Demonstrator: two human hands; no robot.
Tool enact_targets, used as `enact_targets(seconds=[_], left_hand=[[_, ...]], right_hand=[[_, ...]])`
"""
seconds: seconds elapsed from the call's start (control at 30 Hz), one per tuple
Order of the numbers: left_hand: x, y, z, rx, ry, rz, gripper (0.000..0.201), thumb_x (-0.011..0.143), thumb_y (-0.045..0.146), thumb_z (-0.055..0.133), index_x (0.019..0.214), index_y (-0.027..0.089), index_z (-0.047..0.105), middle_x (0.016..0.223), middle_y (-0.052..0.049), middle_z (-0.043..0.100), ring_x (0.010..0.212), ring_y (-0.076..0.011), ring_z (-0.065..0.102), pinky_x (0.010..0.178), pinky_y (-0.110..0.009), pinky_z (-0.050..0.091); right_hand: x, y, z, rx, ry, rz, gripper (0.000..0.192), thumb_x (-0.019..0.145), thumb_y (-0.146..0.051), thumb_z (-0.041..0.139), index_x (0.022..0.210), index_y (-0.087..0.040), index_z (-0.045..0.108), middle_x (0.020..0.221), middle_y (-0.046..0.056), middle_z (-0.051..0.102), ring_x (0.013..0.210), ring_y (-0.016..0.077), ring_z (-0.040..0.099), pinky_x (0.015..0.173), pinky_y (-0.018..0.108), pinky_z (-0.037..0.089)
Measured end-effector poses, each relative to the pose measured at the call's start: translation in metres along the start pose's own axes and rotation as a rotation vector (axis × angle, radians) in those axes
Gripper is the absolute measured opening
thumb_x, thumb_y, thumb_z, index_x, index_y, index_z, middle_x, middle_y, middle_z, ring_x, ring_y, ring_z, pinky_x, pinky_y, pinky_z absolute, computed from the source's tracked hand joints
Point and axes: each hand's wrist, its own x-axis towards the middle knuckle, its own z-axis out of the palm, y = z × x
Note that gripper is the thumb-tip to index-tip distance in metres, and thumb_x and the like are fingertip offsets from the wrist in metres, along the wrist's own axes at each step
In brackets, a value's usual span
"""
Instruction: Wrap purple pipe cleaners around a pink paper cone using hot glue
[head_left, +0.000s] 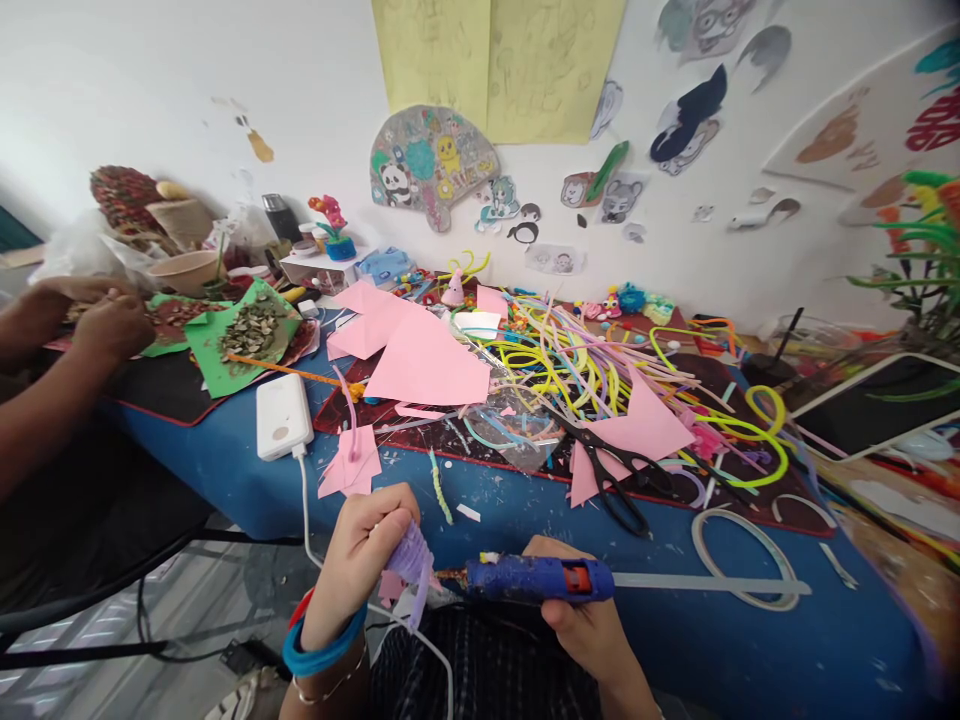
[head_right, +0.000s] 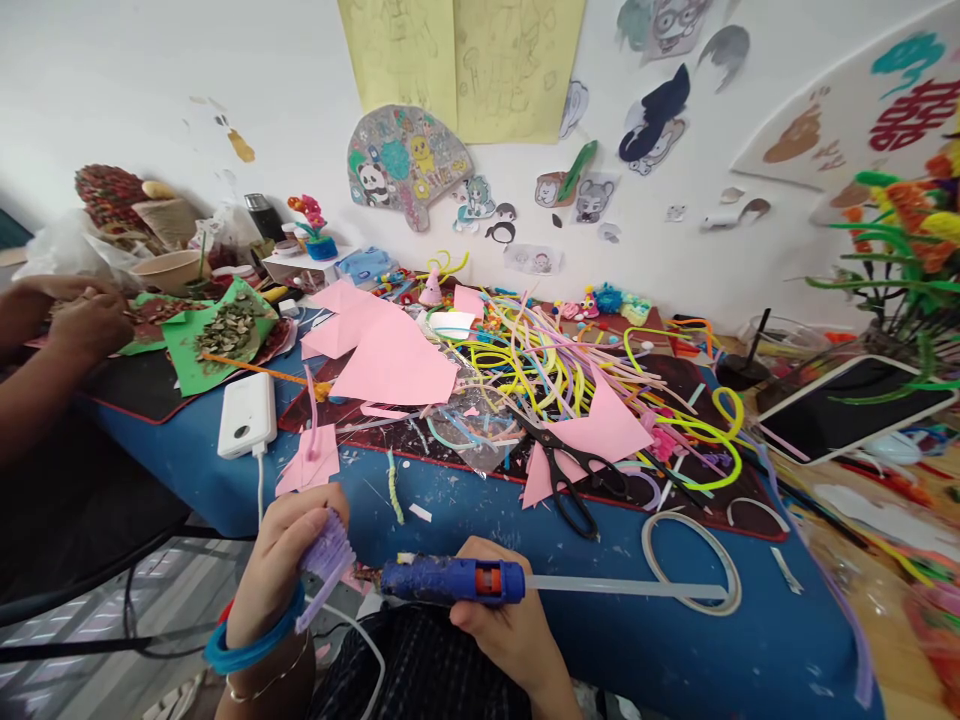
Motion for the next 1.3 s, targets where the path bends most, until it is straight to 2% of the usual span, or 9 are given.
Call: enact_targets(seconds=[0.33,0.53,0.77,1.0,1.3], left_hand=[[0.001,0.004,0.001,0.003,0.036,-0.034,0.040,0.096,0.040,0.045,0.061,0.022,0.051,0.053,0.002,0.045,0.049,-0.0143,0.039,0.049,-0.030,0.027],[0.000,0.005,0.002,0.015,0.126,-0.074,0.040,0.095,0.040,0.046,0.060,0.022,0.050,0.053,0.002,0.044,0.049,-0.0141,0.037,0.049,-0.030,0.027],[-0.003,0.005,0.009,0.095,0.211,-0.124,0.041,0.097,0.038,0.044,0.060,0.021,0.049,0.054,0.003,0.042,0.051,-0.0138,0.037,0.051,-0.030,0.027],[-0.001,-0.003,0.010,0.174,0.199,-0.178,0.041,0.096,0.039,0.043,0.059,0.022,0.046,0.054,0.004,0.039,0.053,-0.0142,0.037,0.053,-0.030,0.026],[0.000,-0.005,0.011,0.190,0.220,-0.181,0.041,0.097,0.038,0.043,0.058,0.022,0.041,0.054,0.004,0.037,0.054,-0.0145,0.037,0.053,-0.029,0.026]], right_hand=[[-0.003,0.002,-0.003,-0.012,0.006,0.013,0.057,0.085,-0.074,0.064,0.068,-0.020,0.059,0.066,-0.001,0.052,0.058,0.0154,0.048,0.054,0.028,0.036],[-0.002,0.001,-0.003,-0.035,0.013,-0.012,0.056,0.085,-0.074,0.064,0.068,-0.020,0.060,0.066,-0.001,0.052,0.058,0.0156,0.048,0.053,0.028,0.036],[0.001,-0.005,0.001,-0.192,0.043,-0.086,0.061,0.086,-0.079,0.057,0.070,-0.021,0.062,0.065,0.000,0.056,0.058,0.0173,0.052,0.055,0.030,0.036],[0.004,-0.006,0.002,-0.276,0.046,-0.127,0.061,0.088,-0.079,0.054,0.071,-0.021,0.060,0.064,0.000,0.057,0.055,0.0166,0.053,0.053,0.029,0.037],[0.002,-0.006,0.001,-0.323,0.020,-0.124,0.061,0.089,-0.078,0.052,0.070,-0.021,0.060,0.064,0.000,0.057,0.055,0.0167,0.054,0.053,0.029,0.037]])
